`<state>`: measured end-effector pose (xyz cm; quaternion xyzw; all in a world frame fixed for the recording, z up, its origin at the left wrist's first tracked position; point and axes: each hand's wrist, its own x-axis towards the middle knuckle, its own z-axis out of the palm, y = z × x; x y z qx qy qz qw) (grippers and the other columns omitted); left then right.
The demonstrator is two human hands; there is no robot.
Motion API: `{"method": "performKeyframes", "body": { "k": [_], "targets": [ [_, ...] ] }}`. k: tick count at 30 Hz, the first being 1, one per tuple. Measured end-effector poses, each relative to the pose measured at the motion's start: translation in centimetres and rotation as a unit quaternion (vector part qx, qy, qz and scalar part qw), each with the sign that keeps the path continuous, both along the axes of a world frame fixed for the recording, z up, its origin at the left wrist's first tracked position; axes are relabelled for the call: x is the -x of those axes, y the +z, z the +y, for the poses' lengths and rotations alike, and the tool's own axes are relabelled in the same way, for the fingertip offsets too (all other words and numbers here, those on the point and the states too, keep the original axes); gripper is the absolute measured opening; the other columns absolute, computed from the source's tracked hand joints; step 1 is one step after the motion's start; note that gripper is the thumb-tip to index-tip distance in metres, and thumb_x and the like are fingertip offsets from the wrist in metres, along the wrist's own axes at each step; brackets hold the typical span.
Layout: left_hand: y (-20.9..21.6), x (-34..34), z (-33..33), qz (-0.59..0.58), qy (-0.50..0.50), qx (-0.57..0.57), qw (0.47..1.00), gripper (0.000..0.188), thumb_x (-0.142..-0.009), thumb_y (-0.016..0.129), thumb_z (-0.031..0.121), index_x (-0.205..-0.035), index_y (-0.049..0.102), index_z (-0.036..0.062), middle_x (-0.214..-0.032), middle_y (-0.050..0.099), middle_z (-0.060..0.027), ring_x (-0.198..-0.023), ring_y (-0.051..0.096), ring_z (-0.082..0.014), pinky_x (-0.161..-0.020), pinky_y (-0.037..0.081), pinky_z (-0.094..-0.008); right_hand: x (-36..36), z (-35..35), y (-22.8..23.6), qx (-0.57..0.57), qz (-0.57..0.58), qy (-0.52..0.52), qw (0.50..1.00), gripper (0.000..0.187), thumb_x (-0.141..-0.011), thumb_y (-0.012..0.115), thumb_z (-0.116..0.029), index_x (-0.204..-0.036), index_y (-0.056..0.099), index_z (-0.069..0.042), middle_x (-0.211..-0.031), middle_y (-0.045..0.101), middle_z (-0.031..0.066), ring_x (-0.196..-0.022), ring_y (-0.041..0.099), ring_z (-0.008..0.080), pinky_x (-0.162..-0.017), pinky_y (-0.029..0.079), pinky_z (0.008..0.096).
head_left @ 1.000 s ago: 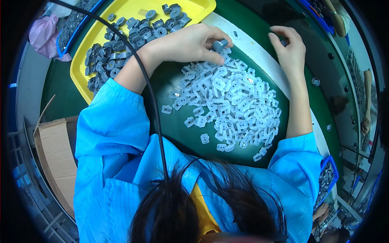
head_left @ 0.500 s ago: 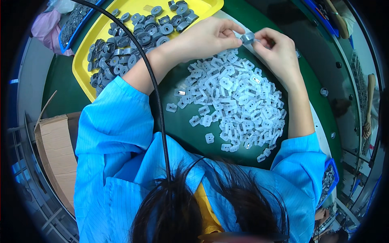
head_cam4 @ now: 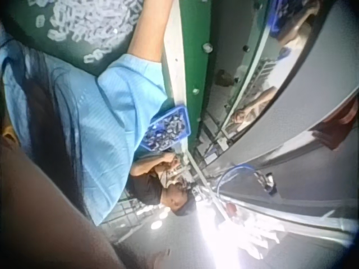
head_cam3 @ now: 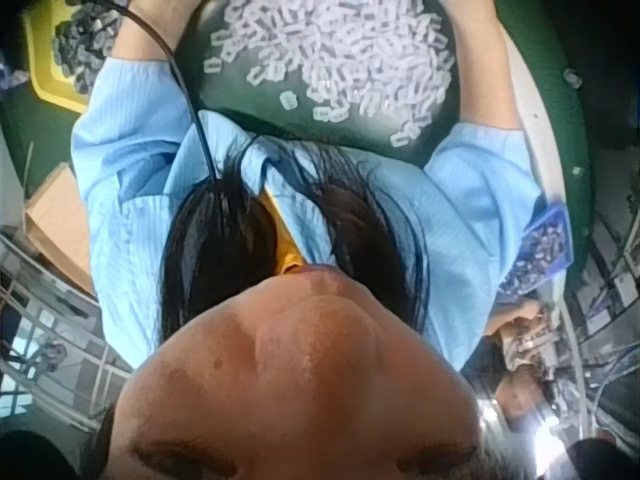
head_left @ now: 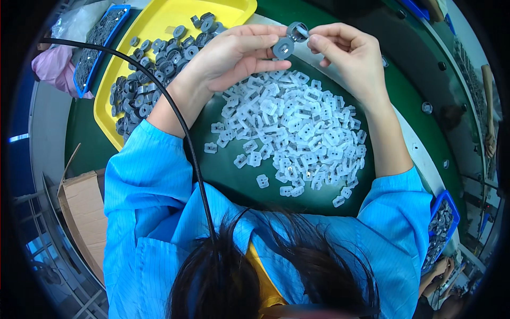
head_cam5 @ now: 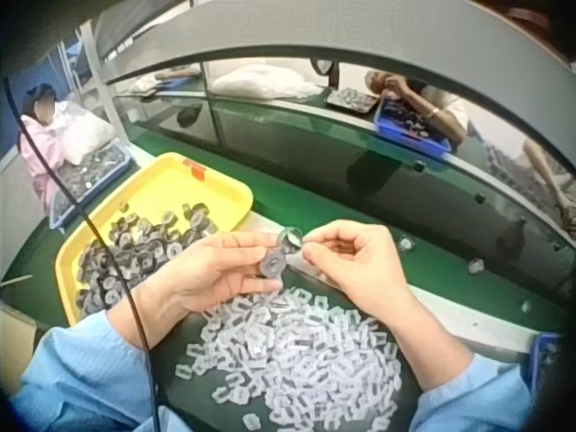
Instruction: The person assembles grey plastic housings by inserting white plastic clips into them by hand.
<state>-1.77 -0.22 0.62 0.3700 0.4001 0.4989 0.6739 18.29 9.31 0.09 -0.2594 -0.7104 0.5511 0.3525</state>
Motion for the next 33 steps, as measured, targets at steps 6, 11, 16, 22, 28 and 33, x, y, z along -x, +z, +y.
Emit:
{"method": "performKeyframes", "body": {
  "k": [6, 11, 16, 22, 28, 33],
  "targets": [
    [0.2, -0.3, -0.1, -0.002, 0.015, -0.014, 1.0, 0.039, -0.098, 0.047, 0.016, -0.13, 0.044, -0.0072, -0.121, 0.054, -0.0121, -0.11, 0.056, -0.0195, -0.099, 0.048, -0.0346, 0.7, -1.1, 0.6, -0.343, -0.056, -0.075, 0.934, 0.018, -0.074, 0.073, -0.017, -0.087, 0.068, -0.005, -0.075, 0.065, 0.0052, -0.065, 0.062, 0.014, -0.056, 0.048, 0.026],
    [0.1, -0.5, -0.4, 0.016, 0.009, -0.032, 0.999, 0.037, -0.097, 0.047, 0.015, -0.127, 0.048, -0.0064, -0.123, 0.053, -0.0121, -0.111, 0.056, -0.0189, -0.1, 0.047, -0.0361, 0.6, -1.0, 0.9, -0.302, -0.065, -0.069, 0.948, 0.018, -0.071, 0.077, -0.015, -0.085, 0.07, -0.006, -0.073, 0.063, 0.0036, -0.068, 0.06, 0.0138, -0.058, 0.046, 0.0252],
    [0.0, -0.4, -0.2, 0.017, -0.002, -0.022, 1.0, 0.035, -0.097, 0.049, 0.015, -0.125, 0.051, -0.0044, -0.122, 0.054, -0.0094, -0.108, 0.056, -0.0167, -0.097, 0.048, -0.0358, -0.1, -0.6, 2.0, -0.411, -0.126, -0.045, 0.902, 0.011, -0.078, 0.07, -0.012, -0.084, 0.07, -0.003, -0.068, 0.059, 0.0038, -0.063, 0.056, 0.0161, -0.056, 0.045, 0.0297],
    [0.2, -1.0, -0.6, 0.069, -0.012, -0.043, 0.997, 0.033, -0.096, 0.049, 0.015, -0.124, 0.052, -0.003, -0.121, 0.056, -0.009, -0.107, 0.056, -0.0151, -0.095, 0.049, -0.0339, -0.3, -1.0, 2.4, -0.233, -0.188, -0.091, 0.95, 0.019, -0.075, 0.074, -0.016, -0.086, 0.069, -0.002, -0.078, 0.065, 0.0047, -0.073, 0.06, 0.0117, -0.062, 0.048, 0.0274],
    [0.4, -0.8, -0.5, 0.042, -0.03, -0.031, 0.998, 0.033, -0.096, 0.049, 0.015, -0.123, 0.053, -0.0028, -0.119, 0.057, -0.0085, -0.105, 0.056, -0.0138, -0.091, 0.05, -0.0321, -0.8, 0.8, 1.0, 0.022, -0.067, 0.053, 0.996, 0.025, -0.078, 0.074, -0.017, -0.097, 0.069, -0.002, -0.083, 0.068, 0.0031, -0.077, 0.061, 0.0097, -0.064, 0.048, 0.0227],
    [0.4, -2.5, -0.8, 0.089, 0.014, -0.054, 0.995, 0.032, -0.094, 0.055, 0.016, -0.122, 0.054, -0.0014, -0.113, 0.058, -0.0058, -0.106, 0.055, -0.0116, -0.089, 0.05, -0.0302, -0.7, 1.0, 0.3, 0.118, -0.022, 0.102, 0.988, 0.019, -0.081, 0.071, -0.014, -0.093, 0.068, 0.0, -0.078, 0.066, 0.0028, -0.068, 0.059, 0.008, -0.062, 0.045, 0.019]
  ]
}}
